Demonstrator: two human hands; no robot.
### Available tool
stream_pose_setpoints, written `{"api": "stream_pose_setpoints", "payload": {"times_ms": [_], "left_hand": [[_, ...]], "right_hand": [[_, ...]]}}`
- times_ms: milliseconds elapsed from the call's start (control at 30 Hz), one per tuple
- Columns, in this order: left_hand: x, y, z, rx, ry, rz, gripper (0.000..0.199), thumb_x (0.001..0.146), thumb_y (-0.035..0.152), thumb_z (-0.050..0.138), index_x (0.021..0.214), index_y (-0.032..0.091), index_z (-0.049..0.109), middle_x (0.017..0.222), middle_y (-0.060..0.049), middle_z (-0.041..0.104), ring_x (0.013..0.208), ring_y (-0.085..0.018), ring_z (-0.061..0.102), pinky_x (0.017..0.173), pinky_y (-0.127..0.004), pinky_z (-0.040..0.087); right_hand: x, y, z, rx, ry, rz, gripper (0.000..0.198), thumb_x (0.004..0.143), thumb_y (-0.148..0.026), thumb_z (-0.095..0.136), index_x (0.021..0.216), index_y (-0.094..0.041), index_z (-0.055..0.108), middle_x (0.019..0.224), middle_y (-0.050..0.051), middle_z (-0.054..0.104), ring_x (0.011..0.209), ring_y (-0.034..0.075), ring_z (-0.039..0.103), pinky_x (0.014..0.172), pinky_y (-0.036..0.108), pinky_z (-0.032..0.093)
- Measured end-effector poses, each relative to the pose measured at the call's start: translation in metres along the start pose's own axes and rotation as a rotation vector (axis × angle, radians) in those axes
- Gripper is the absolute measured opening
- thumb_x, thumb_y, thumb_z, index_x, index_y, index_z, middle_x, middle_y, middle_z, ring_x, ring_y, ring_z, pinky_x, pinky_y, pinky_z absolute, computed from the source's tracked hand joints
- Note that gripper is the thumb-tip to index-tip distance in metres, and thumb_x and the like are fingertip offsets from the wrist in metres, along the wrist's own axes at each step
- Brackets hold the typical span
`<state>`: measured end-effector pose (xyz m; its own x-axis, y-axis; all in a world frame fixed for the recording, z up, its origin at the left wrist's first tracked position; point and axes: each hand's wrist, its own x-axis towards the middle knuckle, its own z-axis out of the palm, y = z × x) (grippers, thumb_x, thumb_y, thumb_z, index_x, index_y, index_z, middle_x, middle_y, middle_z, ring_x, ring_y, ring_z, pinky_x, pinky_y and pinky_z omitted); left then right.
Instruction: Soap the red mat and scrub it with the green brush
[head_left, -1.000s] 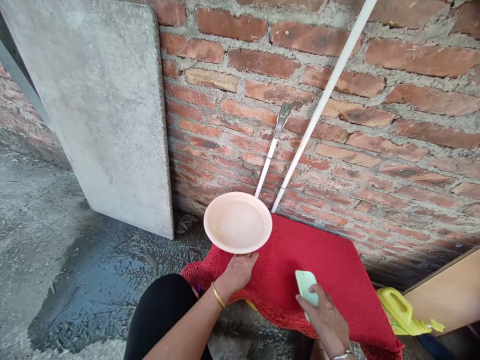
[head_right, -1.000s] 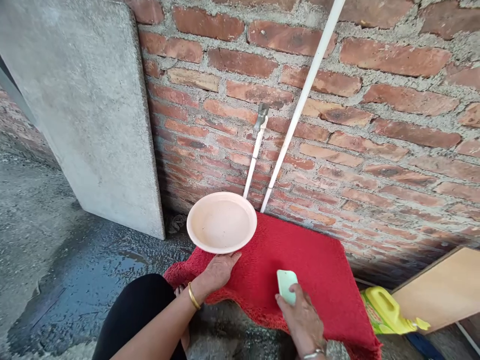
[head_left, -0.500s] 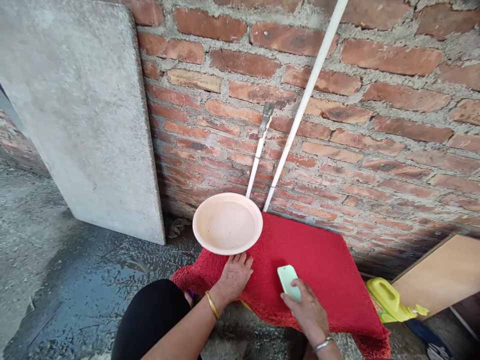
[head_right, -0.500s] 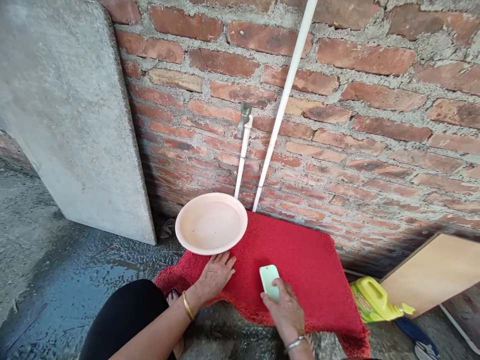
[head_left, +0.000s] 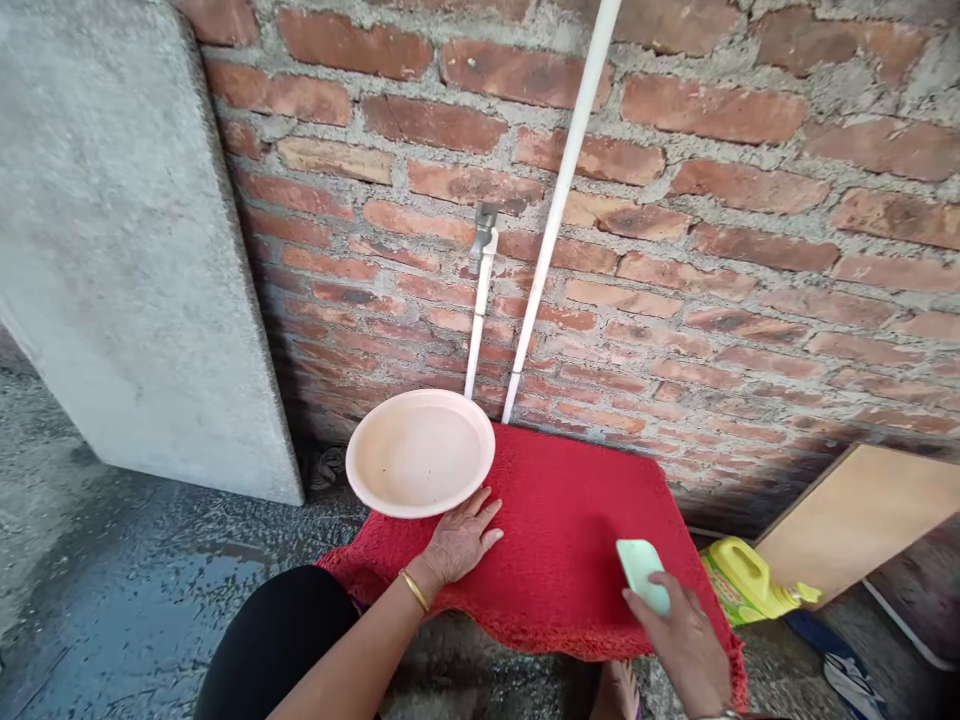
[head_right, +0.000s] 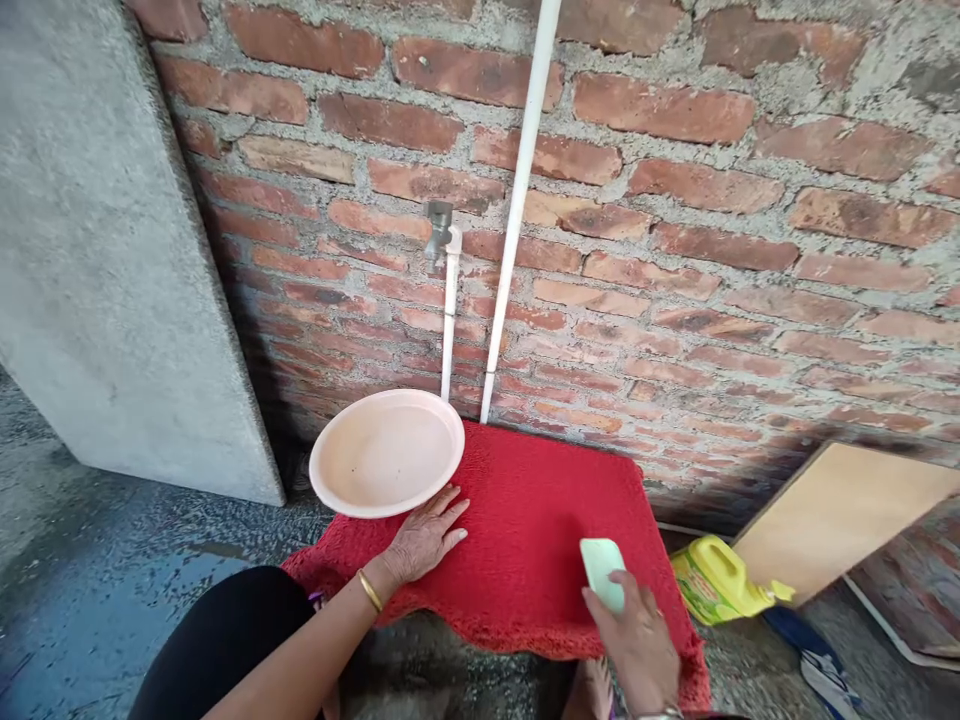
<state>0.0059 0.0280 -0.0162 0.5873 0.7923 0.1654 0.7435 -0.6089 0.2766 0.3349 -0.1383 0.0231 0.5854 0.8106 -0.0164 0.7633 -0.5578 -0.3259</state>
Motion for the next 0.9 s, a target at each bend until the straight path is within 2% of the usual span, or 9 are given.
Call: {"api": "stream_pose_setpoints", "payload": {"times_ms": [167, 267, 367, 467, 567, 667, 767, 900], "left_hand": [[0.005, -0.003, 0.013, 0.066, 0.012, 0.041, 0.054, 0.100, 0.045, 0.052, 0.150, 0.027, 0.049, 0.162, -0.012, 0.039, 0.149, -0.029, 0.036, 0.120, -0.050, 0.036], [0.004, -0.008, 0.021, 0.107, 0.043, 0.040, 0.054, 0.100, 0.047, 0.050, 0.150, 0.028, 0.049, 0.162, -0.011, 0.038, 0.149, -0.029, 0.036, 0.121, -0.049, 0.035], [0.002, -0.011, 0.026, 0.137, 0.084, 0.055, 0.055, 0.100, 0.050, 0.048, 0.151, 0.029, 0.049, 0.162, -0.009, 0.039, 0.149, -0.029, 0.037, 0.121, -0.048, 0.034], [0.002, -0.012, 0.029, 0.154, 0.098, 0.062, 0.055, 0.100, 0.052, 0.047, 0.150, 0.029, 0.049, 0.161, -0.009, 0.041, 0.148, -0.029, 0.038, 0.120, -0.048, 0.035], [0.002, -0.012, 0.029, 0.162, 0.094, 0.056, 0.055, 0.100, 0.052, 0.046, 0.150, 0.029, 0.050, 0.161, -0.009, 0.042, 0.148, -0.029, 0.040, 0.119, -0.048, 0.036], [0.003, -0.011, 0.028, 0.167, 0.080, 0.049, 0.055, 0.100, 0.052, 0.046, 0.150, 0.029, 0.049, 0.161, -0.009, 0.042, 0.147, -0.030, 0.040, 0.119, -0.048, 0.037], [0.003, -0.011, 0.027, 0.158, 0.067, 0.048, 0.056, 0.100, 0.053, 0.046, 0.151, 0.029, 0.049, 0.161, -0.009, 0.042, 0.147, -0.029, 0.040, 0.119, -0.047, 0.036], [0.003, -0.012, 0.025, 0.158, 0.039, 0.050, 0.055, 0.101, 0.052, 0.045, 0.151, 0.030, 0.048, 0.161, -0.008, 0.042, 0.148, -0.028, 0.039, 0.119, -0.047, 0.035]], "right_hand": [[-0.008, -0.075, 0.022, 0.003, -0.105, -0.234, 0.030, 0.088, -0.046, 0.057, 0.114, -0.033, 0.062, 0.112, 0.003, 0.066, 0.106, 0.022, 0.065, 0.091, 0.032, 0.050], [-0.005, -0.086, 0.029, -0.031, -0.119, -0.290, 0.029, 0.088, -0.039, 0.060, 0.116, -0.033, 0.064, 0.111, 0.003, 0.066, 0.107, 0.022, 0.064, 0.093, 0.031, 0.049], [0.003, -0.061, 0.022, -0.029, -0.127, -0.233, 0.030, 0.087, -0.041, 0.061, 0.116, -0.034, 0.065, 0.111, 0.002, 0.067, 0.107, 0.022, 0.064, 0.092, 0.031, 0.049], [0.013, -0.007, 0.006, -0.025, -0.096, -0.102, 0.034, 0.087, -0.047, 0.058, 0.118, -0.033, 0.064, 0.113, 0.003, 0.066, 0.105, 0.023, 0.067, 0.092, 0.034, 0.050], [0.022, 0.050, -0.012, -0.073, -0.043, 0.085, 0.042, 0.088, -0.053, 0.051, 0.121, -0.029, 0.062, 0.115, 0.009, 0.065, 0.097, 0.027, 0.069, 0.088, 0.040, 0.052], [0.031, 0.077, -0.026, -0.118, 0.011, 0.157, 0.048, 0.087, -0.056, 0.048, 0.122, -0.025, 0.061, 0.116, 0.013, 0.065, 0.096, 0.031, 0.070, 0.091, 0.044, 0.051], [0.038, 0.054, -0.026, -0.081, 0.023, 0.054, 0.046, 0.087, -0.056, 0.051, 0.121, -0.028, 0.061, 0.117, 0.011, 0.065, 0.103, 0.029, 0.068, 0.095, 0.042, 0.051], [0.033, -0.027, -0.003, -0.060, -0.078, -0.161, 0.036, 0.088, -0.049, 0.056, 0.119, -0.031, 0.064, 0.113, 0.006, 0.066, 0.105, 0.025, 0.066, 0.091, 0.036, 0.052]]}}
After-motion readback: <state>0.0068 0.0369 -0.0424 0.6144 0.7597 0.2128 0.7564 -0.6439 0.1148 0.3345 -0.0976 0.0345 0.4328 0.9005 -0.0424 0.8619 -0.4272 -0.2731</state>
